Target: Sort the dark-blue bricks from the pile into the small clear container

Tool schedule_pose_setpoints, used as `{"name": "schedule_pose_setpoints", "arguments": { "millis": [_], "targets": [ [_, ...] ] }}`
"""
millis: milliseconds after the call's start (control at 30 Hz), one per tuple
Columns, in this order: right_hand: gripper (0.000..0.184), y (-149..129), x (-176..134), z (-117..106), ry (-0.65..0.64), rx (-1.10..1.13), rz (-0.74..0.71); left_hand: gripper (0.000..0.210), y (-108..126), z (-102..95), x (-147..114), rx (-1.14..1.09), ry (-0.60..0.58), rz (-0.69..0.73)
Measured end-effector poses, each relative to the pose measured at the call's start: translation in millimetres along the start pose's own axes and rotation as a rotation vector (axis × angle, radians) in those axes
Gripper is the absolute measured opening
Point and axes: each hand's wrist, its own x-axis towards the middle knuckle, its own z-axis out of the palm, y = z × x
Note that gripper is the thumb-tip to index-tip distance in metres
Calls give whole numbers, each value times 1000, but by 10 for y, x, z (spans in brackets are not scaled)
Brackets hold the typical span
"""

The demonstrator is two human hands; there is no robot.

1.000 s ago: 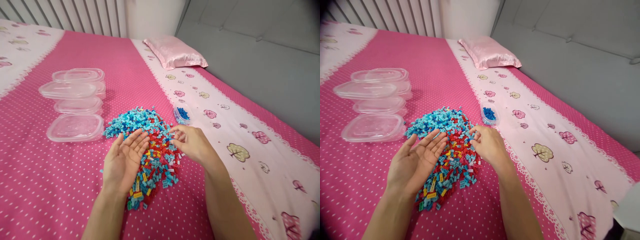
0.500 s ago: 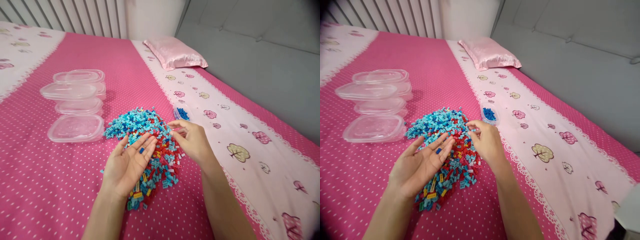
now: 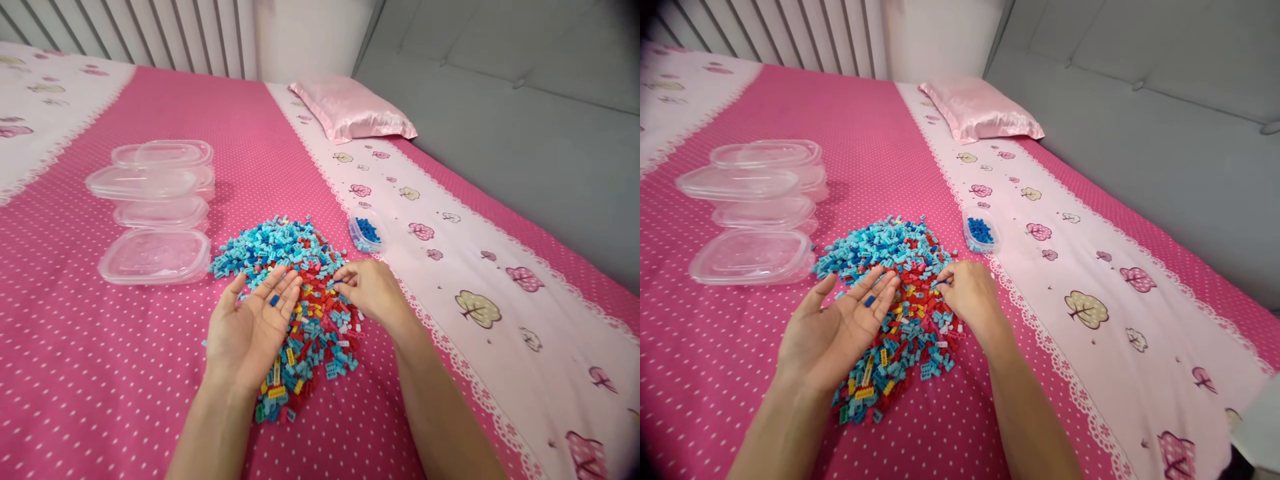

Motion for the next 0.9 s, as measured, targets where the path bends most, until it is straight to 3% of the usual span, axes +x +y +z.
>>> {"name": "schedule_pose_setpoints", "arguments": {
  "millis": [167,400,500,633,767,900],
  "targets": [
    [11,-33,-20,-35,92,41,-25,56,-19,-57,38,-12,-56,13],
    [17,-320,-164,-118,134,475,-342,57,-8,-40,13,-87,-113,-121],
    [24,-330,-175,-121,235,540,-368,56,-10,-53,14,-118,-128,-149],
    [26,-181,-53,-43,385,384,-326,56,-4,-62,30,-152,-72,-124],
    [30,-67,87,143,247,140,-399,53,7,-64,40,-143,-19,-54],
    [30,-50,124,261,175,22,-302,50,8,-79,47,-145,0,-1]
  ]
}}
